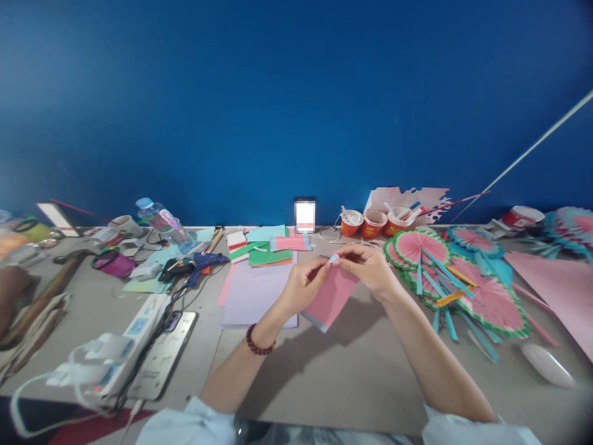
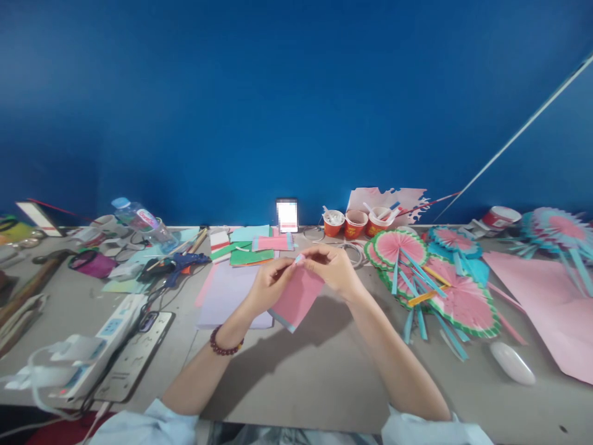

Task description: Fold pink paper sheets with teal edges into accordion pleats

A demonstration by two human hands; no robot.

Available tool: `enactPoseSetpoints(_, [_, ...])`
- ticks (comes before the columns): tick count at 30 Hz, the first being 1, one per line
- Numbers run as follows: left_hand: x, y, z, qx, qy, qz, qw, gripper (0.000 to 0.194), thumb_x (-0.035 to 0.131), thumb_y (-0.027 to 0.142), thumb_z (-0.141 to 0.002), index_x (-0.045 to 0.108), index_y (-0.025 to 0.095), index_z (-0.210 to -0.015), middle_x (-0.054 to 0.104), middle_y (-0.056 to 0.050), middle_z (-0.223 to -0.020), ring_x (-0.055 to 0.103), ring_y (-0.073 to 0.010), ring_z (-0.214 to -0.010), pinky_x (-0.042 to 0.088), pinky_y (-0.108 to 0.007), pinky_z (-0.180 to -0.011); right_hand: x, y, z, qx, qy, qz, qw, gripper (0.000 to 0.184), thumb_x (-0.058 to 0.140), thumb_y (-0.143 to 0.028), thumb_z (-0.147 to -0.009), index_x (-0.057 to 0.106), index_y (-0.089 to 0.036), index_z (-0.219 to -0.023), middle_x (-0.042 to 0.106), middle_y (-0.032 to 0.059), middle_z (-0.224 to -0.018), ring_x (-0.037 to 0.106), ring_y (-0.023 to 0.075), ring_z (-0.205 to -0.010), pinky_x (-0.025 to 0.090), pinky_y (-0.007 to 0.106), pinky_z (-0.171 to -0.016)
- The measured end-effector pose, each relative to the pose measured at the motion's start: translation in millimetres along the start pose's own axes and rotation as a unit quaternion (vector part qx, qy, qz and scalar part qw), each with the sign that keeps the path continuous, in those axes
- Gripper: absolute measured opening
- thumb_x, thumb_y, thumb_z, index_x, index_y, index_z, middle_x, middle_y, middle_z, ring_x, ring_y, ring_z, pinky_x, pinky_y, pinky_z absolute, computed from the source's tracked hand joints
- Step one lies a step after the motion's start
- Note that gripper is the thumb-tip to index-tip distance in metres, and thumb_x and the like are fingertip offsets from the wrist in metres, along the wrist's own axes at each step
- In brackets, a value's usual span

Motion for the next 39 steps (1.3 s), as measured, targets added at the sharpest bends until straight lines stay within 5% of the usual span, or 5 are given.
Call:
enactPoseSetpoints(11, [-3.6, 14, 3, 0.079, 0.013, -0.117, 0.99, 0.029, 0.043, 0.03, -0.094, 0.067, 0.015, -0.087, 0.061, -0.002, -0.066, 0.052, -0.0122, -0.06, 0.038, -0.023, -0.059, 0, -1, -3, -0.02, -0.034, -0.013, 0.999, 0.028, 0.079, -0.044, -0.059, 0.069, -0.02, -0.069, 0.068, 0.002, -0.074, 0.062, 0.0163, -0.073, 0.05, 0.031, -0.07])
enactPoseSetpoints(21, [-8.2, 29, 11, 0.2, 0.057, -0.259, 0.943, 0.022, 0.045, 0.025, -0.094, 0.064, 0.016, -0.09, 0.06, -0.003, -0.067, 0.053, -0.012, -0.059, 0.037, -0.023, -0.055, 1, -10, 3, -0.062, -0.091, 0.112, 0.988, 0.039, 0.075, -0.043, -0.068, 0.069, -0.02, -0.098, 0.07, 0.0072, -0.093, 0.062, 0.0192, -0.079, 0.051, 0.033, -0.074])
enactPoseSetpoints(29, [-8.6, 34, 12, 0.202, 0.054, -0.3, 0.931, 0.021, 0.046, 0.023, -0.093, 0.064, 0.016, -0.087, 0.058, -0.001, -0.064, 0.052, -0.0113, -0.057, 0.035, -0.023, -0.054, -1, -13, 3, -0.104, -0.076, 0.145, 0.981, 0.025, 0.071, -0.042, -0.073, 0.071, -0.021, -0.084, 0.07, 0.0063, -0.088, 0.063, 0.0221, -0.084, 0.049, 0.035, -0.076])
enactPoseSetpoints(39, [-9.1, 26, 10, 0.151, 0.023, -0.24, 0.959, 0.023, 0.044, 0.027, -0.094, 0.066, 0.017, -0.095, 0.066, -0.005, -0.075, 0.058, -0.0132, -0.065, 0.043, -0.024, -0.06, -1, -9, 2, -0.079, -0.063, 0.102, 0.99, 0.021, 0.072, -0.037, -0.07, 0.071, -0.019, -0.082, 0.071, 0.0062, -0.084, 0.064, 0.0218, -0.082, 0.05, 0.035, -0.077])
Point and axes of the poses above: each hand's wrist, its own z-axis away from the middle knuckle, its own x-axis out of the palm, y = z × x, the point moved 7 cm from there along -z, towards the middle knuckle
